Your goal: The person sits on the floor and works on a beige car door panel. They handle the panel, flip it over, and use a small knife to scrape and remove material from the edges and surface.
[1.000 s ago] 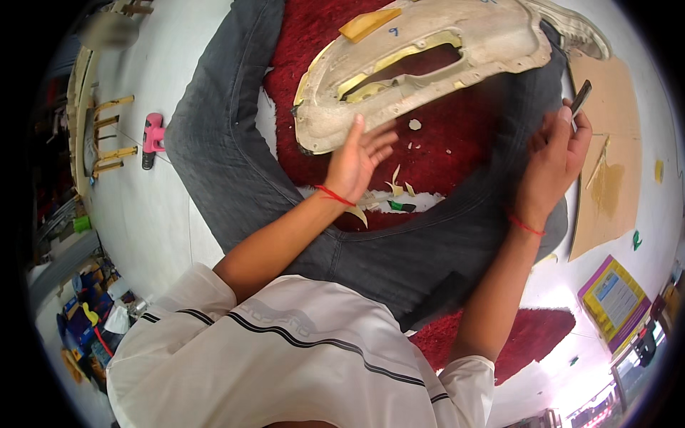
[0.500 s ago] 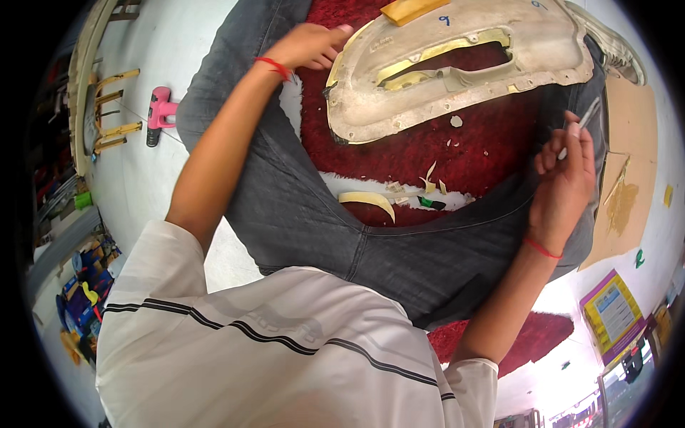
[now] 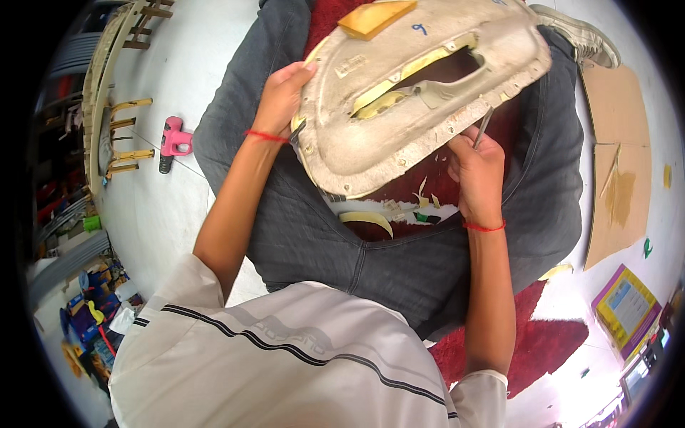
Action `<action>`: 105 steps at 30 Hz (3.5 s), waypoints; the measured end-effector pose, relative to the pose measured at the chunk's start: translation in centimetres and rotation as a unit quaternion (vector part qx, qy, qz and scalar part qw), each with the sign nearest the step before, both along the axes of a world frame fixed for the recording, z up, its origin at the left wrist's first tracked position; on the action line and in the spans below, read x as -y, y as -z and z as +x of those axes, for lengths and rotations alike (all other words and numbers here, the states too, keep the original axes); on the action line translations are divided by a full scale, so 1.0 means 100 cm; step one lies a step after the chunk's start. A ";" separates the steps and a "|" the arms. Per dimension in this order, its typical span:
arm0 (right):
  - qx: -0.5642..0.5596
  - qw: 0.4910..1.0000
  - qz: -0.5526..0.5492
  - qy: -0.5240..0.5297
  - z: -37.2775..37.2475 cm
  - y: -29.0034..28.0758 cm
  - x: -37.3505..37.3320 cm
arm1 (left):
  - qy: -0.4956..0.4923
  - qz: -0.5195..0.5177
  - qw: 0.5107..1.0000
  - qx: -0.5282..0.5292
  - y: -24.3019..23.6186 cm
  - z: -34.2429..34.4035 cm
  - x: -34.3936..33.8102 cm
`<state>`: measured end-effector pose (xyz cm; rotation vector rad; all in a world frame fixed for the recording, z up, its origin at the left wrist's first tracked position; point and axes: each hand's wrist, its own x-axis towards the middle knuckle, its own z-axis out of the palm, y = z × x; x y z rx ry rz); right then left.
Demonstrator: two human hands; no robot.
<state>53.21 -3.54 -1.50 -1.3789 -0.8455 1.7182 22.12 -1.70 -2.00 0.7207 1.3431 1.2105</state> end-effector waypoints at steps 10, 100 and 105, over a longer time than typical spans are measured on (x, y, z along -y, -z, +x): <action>0.208 0.954 0.155 0.150 0.023 0.011 -0.052 | -0.150 -0.042 0.974 0.164 0.028 0.094 0.080; 0.249 0.934 0.191 -0.173 -0.057 -0.016 0.031 | 0.051 -0.158 0.984 0.070 0.054 0.045 0.070; 0.380 0.842 0.297 -0.243 -0.079 -0.016 0.012 | 0.044 -0.180 0.982 0.025 0.076 0.058 0.066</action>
